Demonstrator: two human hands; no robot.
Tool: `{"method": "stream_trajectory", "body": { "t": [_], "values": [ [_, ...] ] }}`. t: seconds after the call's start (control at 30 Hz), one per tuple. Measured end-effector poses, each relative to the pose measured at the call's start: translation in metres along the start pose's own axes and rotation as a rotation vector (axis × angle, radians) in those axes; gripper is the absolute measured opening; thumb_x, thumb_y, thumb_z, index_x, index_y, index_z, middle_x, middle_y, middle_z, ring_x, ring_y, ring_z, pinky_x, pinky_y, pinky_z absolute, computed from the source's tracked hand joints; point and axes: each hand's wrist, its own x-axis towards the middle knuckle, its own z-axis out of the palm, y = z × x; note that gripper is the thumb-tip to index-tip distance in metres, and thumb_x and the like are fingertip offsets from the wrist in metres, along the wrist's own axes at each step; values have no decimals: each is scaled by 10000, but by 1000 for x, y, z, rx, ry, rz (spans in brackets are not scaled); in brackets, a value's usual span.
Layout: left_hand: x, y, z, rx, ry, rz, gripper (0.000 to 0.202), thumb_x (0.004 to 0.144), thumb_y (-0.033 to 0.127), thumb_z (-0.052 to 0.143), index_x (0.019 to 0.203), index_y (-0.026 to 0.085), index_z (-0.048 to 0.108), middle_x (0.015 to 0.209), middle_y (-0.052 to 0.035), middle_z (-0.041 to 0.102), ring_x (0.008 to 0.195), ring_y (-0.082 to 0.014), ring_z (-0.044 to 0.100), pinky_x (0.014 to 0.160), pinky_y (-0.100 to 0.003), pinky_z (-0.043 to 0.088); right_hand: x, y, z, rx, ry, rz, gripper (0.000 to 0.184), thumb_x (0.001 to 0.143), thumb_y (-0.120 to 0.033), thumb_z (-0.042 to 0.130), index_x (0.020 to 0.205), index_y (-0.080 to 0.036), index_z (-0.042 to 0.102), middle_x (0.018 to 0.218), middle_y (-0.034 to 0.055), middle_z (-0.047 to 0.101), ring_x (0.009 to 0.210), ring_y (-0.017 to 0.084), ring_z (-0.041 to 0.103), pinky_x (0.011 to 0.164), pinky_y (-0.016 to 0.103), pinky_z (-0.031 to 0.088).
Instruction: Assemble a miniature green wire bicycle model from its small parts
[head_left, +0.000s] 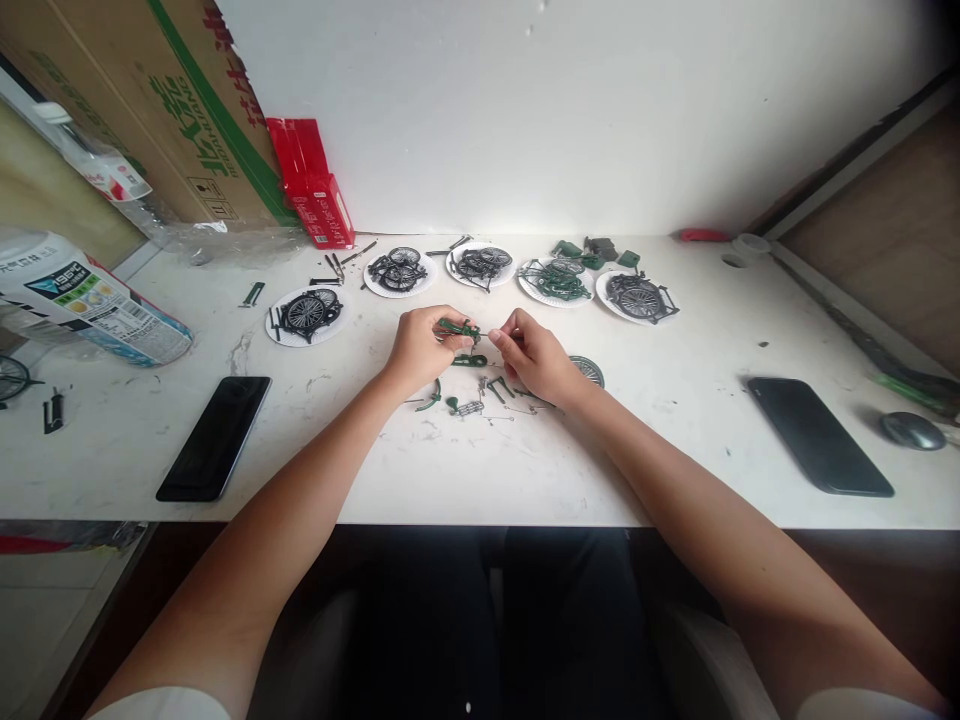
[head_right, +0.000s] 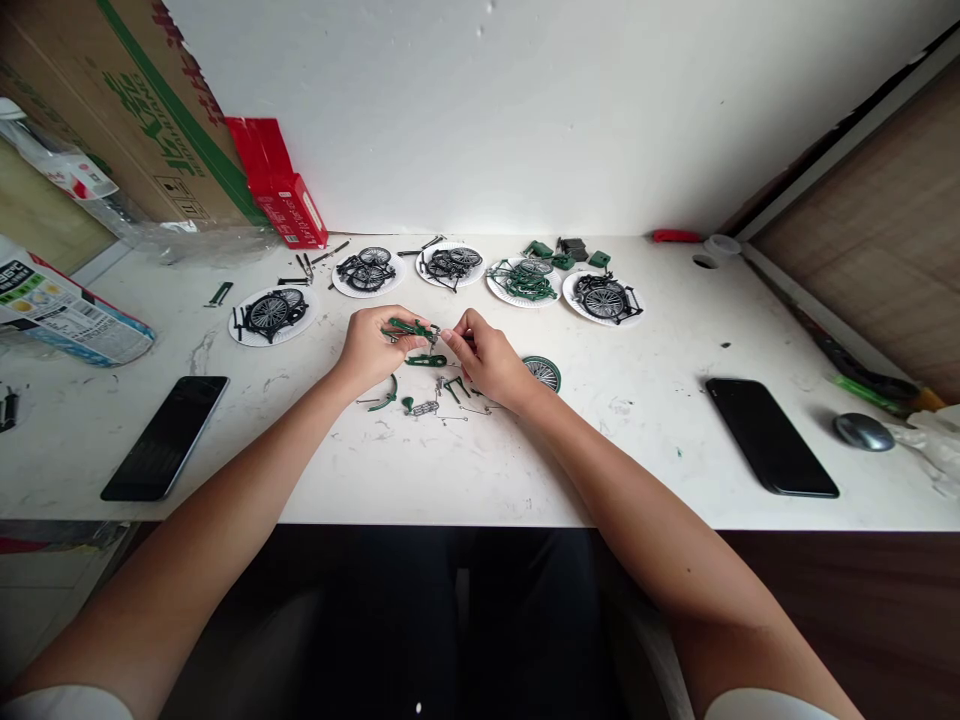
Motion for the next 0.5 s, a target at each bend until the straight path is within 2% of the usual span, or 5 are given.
{"method": "stream_trajectory", "body": {
  "t": [0.33,0.5],
  "values": [
    [-1,3,-1,10,-12,0,135,784,204,858,913,192,819,1019,-86,835,926,-247,783,875,-376,649,0,0,1,-12,11,9,426,1055,-675,555,948,-279,439,514,-53,559,450,176,507,517,319,389],
    [-1,2,-1,29,-12,8,143,786,190,850,926,190,820,1016,-85,834,919,-245,784,877,-377,644,1,1,2,-24,21,10,454,1040,-706,557,950,-272,459,530,-42,563,468,172,499,523,314,378]
  ]
}}
